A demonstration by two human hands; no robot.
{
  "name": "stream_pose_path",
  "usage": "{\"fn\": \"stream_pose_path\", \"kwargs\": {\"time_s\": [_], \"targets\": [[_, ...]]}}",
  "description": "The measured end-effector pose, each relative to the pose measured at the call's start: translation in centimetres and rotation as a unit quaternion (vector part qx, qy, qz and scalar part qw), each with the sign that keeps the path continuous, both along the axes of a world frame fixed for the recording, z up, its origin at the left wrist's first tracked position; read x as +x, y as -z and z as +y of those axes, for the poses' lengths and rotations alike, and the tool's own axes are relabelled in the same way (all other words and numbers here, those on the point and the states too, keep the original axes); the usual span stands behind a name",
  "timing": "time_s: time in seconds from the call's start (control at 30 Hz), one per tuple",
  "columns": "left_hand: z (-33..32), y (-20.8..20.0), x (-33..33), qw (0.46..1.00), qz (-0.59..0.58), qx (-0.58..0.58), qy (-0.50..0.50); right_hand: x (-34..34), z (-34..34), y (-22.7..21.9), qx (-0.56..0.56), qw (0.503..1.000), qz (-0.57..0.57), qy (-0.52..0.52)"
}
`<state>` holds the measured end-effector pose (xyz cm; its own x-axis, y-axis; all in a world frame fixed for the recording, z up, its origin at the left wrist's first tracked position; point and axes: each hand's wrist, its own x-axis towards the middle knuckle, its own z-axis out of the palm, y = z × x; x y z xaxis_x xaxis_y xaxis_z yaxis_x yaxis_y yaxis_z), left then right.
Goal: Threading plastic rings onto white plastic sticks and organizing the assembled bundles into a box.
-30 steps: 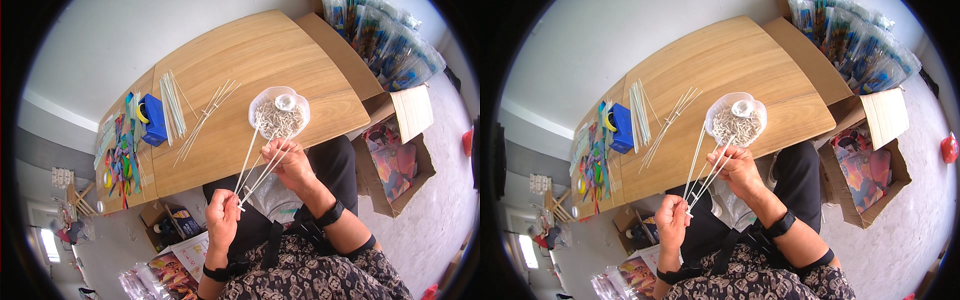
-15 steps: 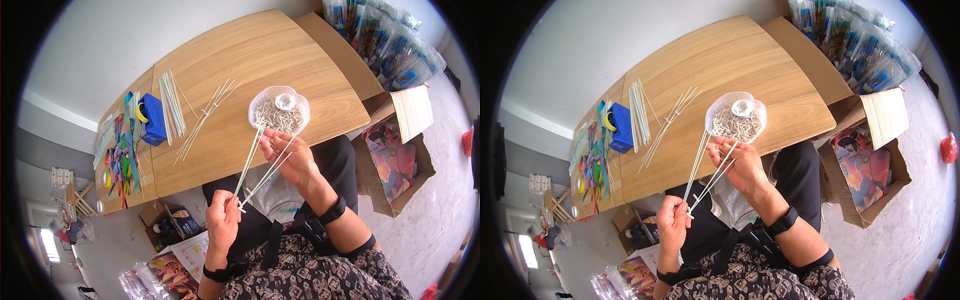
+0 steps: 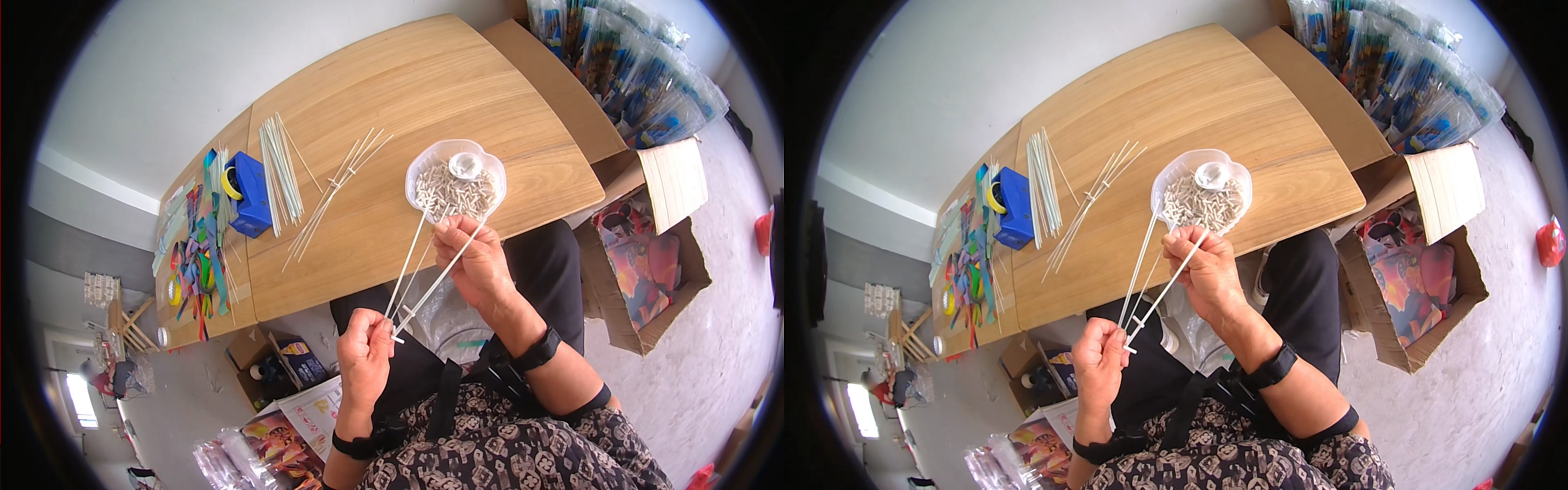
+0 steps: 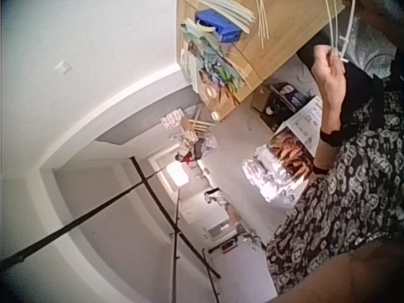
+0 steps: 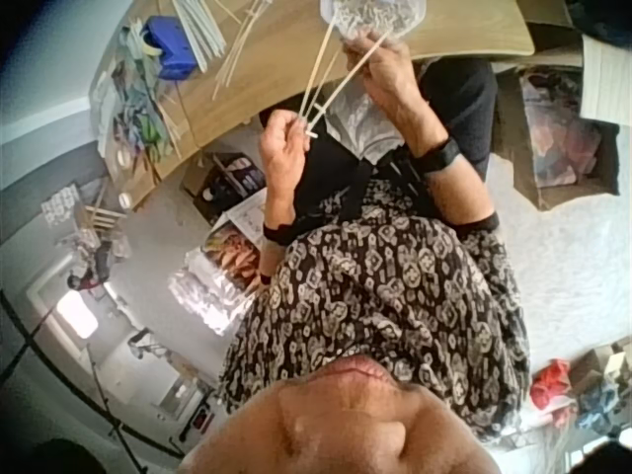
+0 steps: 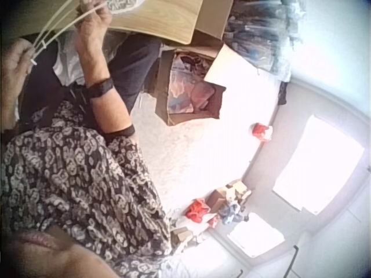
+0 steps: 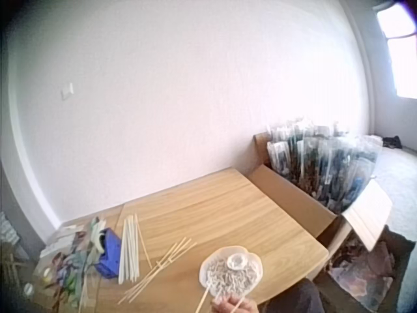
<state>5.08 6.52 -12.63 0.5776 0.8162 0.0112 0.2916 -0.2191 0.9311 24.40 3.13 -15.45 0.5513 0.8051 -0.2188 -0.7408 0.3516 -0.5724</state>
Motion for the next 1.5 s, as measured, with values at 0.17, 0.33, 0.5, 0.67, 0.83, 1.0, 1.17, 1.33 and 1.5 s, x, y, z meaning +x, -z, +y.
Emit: {"fn": "stream_pose_path", "kwargs": {"time_s": [0.17,0.33,0.5,0.67,0.83,1.0,1.17,1.33,1.5], "targets": [[-0.1,-0.3,-0.1,0.999,0.029,0.023,-0.003,1.1,0.2,-0.9,0.044,0.989,0.141,-0.022],[0.0,-0.3,-0.5,0.999,0.007,0.028,-0.015,1.6,0.0,-1.1,0.028,0.992,0.12,-0.009],[-0.1,-0.6,-0.6,0.999,0.015,0.034,-0.011,1.9,0.1,0.1,0.035,0.994,0.105,-0.024],[-0.1,-0.7,-0.7,0.999,0.011,0.038,-0.006,2.1,-0.1,1.1,0.099,0.985,0.133,-0.043],[-0.2,-0.9,-0.6,0.999,0.023,0.048,-0.001,2.2,0.0,1.4,0.12,0.981,0.152,-0.027],[-0.2,-0.9,-0.7,0.999,0.026,0.038,-0.005,1.7,0.4,-0.6,0.034,0.968,0.244,0.041],[-0.2,-0.9,-0.6,0.999,0.024,0.038,0.002,2.5,0.0,1.5,0.122,0.974,0.189,0.013],[-0.3,-0.8,-0.5,0.999,0.034,0.039,0.001,2.5,0.1,2.3,0.156,0.973,0.168,-0.007],[-0.3,-1.0,-0.4,0.998,0.043,0.042,-0.001,2.3,0.1,1.1,0.091,0.988,0.122,0.018]]}}
